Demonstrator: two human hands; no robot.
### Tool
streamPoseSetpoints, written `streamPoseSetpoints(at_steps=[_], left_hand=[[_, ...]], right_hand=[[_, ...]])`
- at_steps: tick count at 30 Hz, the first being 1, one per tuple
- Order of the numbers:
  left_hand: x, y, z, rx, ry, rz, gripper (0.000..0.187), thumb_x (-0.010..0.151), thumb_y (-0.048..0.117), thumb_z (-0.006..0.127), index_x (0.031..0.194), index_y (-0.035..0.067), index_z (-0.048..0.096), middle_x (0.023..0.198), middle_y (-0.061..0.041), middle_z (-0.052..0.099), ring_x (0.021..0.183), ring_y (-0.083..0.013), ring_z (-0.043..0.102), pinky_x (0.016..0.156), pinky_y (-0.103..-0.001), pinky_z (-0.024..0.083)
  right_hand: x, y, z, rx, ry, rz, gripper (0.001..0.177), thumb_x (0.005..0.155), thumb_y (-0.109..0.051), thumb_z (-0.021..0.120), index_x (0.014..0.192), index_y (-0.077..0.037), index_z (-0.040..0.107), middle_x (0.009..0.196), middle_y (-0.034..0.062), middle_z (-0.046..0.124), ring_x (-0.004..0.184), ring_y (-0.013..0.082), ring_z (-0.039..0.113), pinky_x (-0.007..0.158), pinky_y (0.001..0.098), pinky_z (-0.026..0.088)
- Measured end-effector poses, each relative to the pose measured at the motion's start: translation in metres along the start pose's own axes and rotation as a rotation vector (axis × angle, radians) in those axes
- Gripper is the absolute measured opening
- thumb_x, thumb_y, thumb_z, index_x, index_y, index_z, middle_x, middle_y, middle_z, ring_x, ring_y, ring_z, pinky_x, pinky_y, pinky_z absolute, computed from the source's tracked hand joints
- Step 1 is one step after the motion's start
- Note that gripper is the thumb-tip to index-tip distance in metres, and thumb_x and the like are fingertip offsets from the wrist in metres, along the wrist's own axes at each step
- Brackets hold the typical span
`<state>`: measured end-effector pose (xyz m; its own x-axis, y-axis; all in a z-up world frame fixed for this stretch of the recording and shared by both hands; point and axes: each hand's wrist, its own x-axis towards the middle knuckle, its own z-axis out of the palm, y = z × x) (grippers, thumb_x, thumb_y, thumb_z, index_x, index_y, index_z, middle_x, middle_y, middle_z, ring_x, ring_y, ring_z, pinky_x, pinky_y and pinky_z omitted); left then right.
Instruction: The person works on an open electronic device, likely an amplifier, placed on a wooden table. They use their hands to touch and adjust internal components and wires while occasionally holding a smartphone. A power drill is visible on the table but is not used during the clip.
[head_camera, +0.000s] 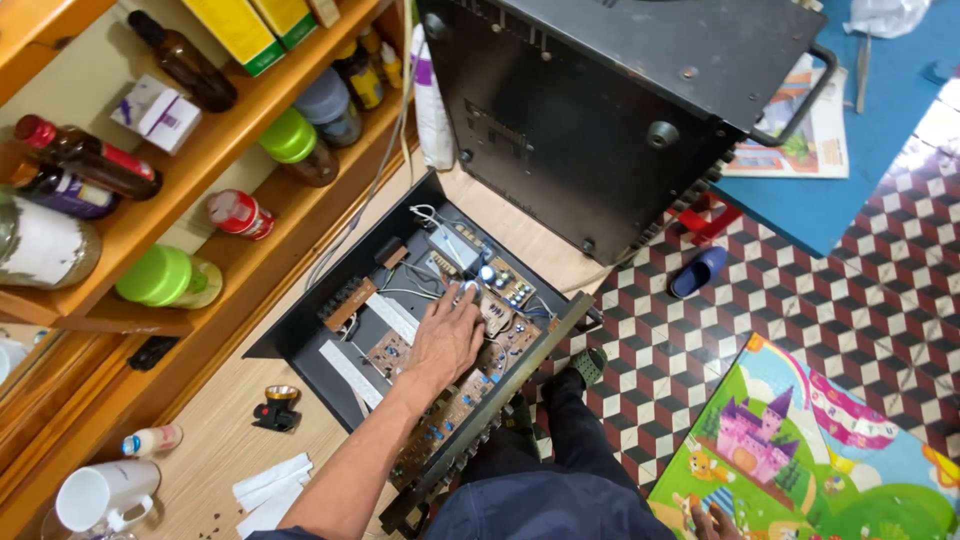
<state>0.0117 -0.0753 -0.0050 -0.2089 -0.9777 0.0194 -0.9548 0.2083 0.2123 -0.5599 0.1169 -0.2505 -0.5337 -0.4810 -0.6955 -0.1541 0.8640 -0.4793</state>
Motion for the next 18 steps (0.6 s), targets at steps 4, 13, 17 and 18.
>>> streamPoseSetpoints(at_steps=[4,13,17,18], left_hand=[[-0.001,-0.001,0.008,0.041,-0.058,-0.016,0.029,0.113,0.031,0.047,0.113,0.007,0.063,0.172,-0.024,0.048,0.165,-0.0442,0.036,0.126,-0.059,0.04],[-0.002,-0.006,0.022,0.041,-0.099,-0.031,0.03,0.114,0.029,0.044,0.119,0.004,0.06,0.176,-0.025,0.039,0.169,-0.0441,0.027,0.135,-0.06,0.028],[0.0,-0.007,0.028,0.064,-0.065,-0.032,0.027,0.113,0.028,0.047,0.111,0.006,0.062,0.173,-0.022,0.046,0.166,-0.0433,0.034,0.128,-0.059,0.037],[0.0,-0.008,0.031,0.073,-0.063,-0.033,0.027,0.113,0.029,0.048,0.112,0.005,0.061,0.173,-0.021,0.047,0.166,-0.0432,0.034,0.128,-0.059,0.037]], right_hand=[[-0.003,-0.015,0.0,-0.253,0.021,0.044,0.091,0.096,-0.061,0.072,0.168,-0.007,0.056,0.158,0.0267,0.061,0.135,0.0526,0.063,0.109,0.0651,0.057],[-0.023,-0.037,-0.005,-0.342,-0.094,0.354,0.099,0.094,-0.071,0.069,0.173,-0.018,0.043,0.171,0.0191,0.045,0.146,0.0514,0.057,0.124,0.071,0.051],[-0.028,-0.045,-0.003,-0.232,-0.129,0.361,0.094,0.1,-0.059,0.071,0.175,-0.013,0.038,0.174,0.0192,0.041,0.152,0.0483,0.051,0.125,0.0724,0.048],[-0.027,-0.045,0.0,-0.279,-0.096,0.353,0.095,0.1,-0.062,0.071,0.174,-0.012,0.04,0.173,0.0207,0.044,0.149,0.0492,0.055,0.123,0.0707,0.051]])
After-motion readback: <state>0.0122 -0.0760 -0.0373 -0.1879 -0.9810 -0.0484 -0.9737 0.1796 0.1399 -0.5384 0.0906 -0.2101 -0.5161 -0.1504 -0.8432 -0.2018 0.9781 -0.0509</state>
